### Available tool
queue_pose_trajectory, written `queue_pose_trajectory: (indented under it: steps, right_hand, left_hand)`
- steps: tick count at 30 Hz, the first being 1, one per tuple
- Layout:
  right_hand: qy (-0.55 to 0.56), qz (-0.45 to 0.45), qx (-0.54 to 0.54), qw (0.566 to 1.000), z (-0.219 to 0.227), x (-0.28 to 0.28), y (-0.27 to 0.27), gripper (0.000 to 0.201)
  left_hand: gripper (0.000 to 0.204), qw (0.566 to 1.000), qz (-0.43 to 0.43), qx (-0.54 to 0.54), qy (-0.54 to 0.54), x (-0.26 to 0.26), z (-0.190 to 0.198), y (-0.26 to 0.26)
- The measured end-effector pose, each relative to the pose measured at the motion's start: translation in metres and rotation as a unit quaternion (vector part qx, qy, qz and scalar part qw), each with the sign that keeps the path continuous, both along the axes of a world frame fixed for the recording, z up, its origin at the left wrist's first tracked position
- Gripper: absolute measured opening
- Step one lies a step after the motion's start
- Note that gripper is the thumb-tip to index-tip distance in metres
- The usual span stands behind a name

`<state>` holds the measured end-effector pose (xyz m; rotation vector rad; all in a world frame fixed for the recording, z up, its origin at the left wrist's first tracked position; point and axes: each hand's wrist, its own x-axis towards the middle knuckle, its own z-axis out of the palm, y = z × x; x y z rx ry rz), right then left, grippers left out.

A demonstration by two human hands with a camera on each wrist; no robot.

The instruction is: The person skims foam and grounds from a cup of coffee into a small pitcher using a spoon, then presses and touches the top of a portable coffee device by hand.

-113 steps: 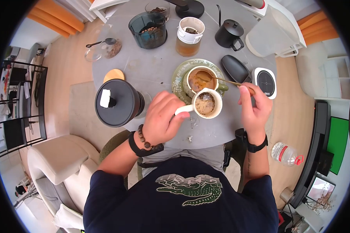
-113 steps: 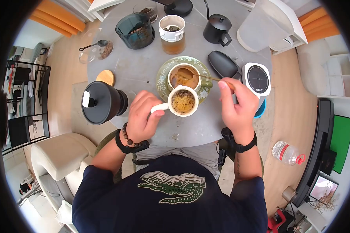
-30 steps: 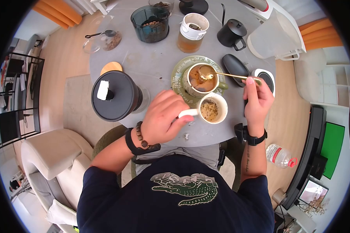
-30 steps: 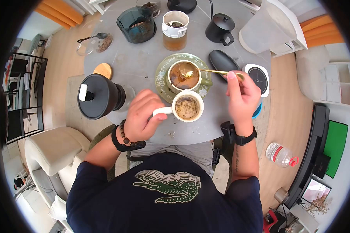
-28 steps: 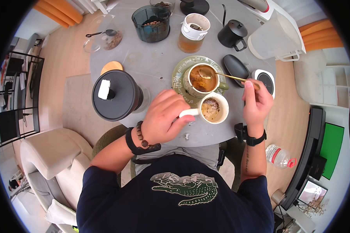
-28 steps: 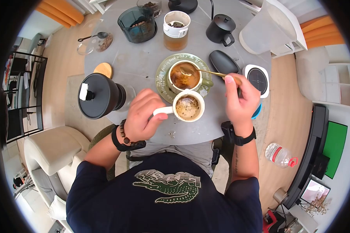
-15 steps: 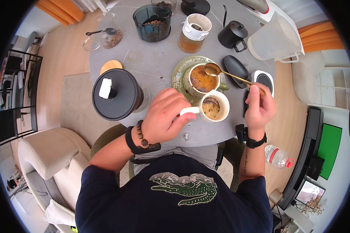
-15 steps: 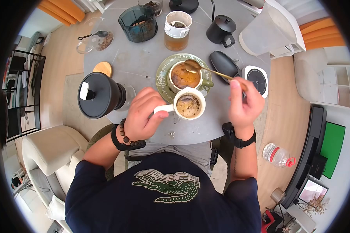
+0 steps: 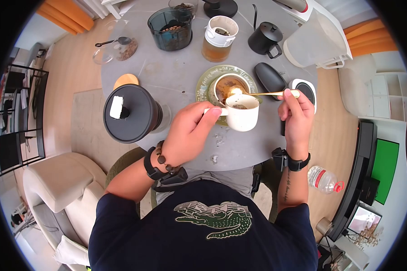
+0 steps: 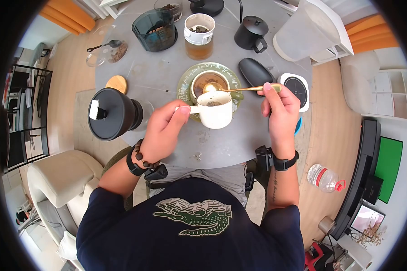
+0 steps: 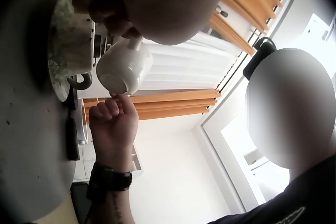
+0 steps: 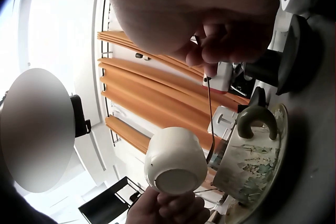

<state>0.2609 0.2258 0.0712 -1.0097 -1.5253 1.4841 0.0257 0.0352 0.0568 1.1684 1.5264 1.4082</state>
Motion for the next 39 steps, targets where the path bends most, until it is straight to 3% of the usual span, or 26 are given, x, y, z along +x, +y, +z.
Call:
queue_pose_trajectory:
  steps: [10, 29, 35, 38, 39]
  right_hand:
    - [0.001, 0.005, -0.002, 1.000, -0.001, 0.006, -0.003, 0.027]
    - [-0.004, 0.004, -0.003, 1.000, 0.000, 0.006, -0.003, 0.027]
    - [-0.013, -0.009, -0.008, 1.000, 0.002, 0.004, -0.002, 0.029]
    - [-0.026, -0.026, -0.010, 0.999, 0.002, 0.004, 0.001, 0.029]
    - [-0.026, -0.026, -0.009, 0.999, 0.001, 0.003, 0.003, 0.029]
  left_hand:
    - [0.047, 0.994, -0.006, -0.063, -0.089, 0.006, 0.004, 0.000]
    - [0.052, 0.990, -0.016, -0.084, -0.112, 0.002, -0.002, 0.000]
    - [0.046, 0.993, -0.020, -0.072, -0.094, 0.004, 0.001, -0.003]
    - [0.036, 0.999, -0.018, -0.020, -0.031, 0.006, 0.006, -0.006]
    - [0.030, 0.999, -0.025, 0.023, 0.042, 0.003, 0.003, -0.006]
